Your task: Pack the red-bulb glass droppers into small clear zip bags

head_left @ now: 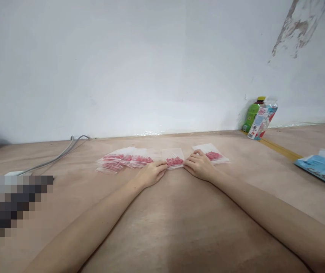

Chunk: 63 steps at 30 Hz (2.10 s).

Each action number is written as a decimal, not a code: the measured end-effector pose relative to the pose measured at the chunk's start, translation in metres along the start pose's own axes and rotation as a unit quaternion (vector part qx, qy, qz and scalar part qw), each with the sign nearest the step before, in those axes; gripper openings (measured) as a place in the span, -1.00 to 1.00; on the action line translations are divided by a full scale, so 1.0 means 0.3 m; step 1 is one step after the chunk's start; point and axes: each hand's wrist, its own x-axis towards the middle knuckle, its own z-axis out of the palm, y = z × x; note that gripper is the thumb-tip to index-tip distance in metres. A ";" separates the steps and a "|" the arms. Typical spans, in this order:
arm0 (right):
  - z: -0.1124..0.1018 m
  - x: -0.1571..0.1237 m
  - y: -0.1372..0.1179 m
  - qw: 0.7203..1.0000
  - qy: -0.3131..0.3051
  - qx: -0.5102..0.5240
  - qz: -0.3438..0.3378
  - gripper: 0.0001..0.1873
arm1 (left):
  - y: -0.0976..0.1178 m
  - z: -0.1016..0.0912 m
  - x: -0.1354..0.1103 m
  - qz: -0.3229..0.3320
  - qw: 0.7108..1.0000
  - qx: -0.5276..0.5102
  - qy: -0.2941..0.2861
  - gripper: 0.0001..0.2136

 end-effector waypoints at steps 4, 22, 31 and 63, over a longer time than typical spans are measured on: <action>-0.009 -0.014 -0.008 1.000 0.004 0.019 0.022 -0.77 | -0.001 0.013 0.000 -0.003 0.999 0.023 0.022 -0.81; -0.030 -0.017 -0.006 0.999 0.002 -0.009 0.046 -0.77 | 0.014 -0.004 -0.002 -0.002 0.994 0.098 0.057 -0.79; -0.016 -0.019 -0.003 0.998 -0.012 -0.021 0.057 -0.76 | -0.002 0.013 -0.002 0.017 0.995 0.085 0.056 -0.78; -0.020 0.051 -0.059 0.999 0.001 -0.030 -0.012 -0.71 | 0.015 -0.007 0.008 0.018 0.997 0.075 0.032 -0.78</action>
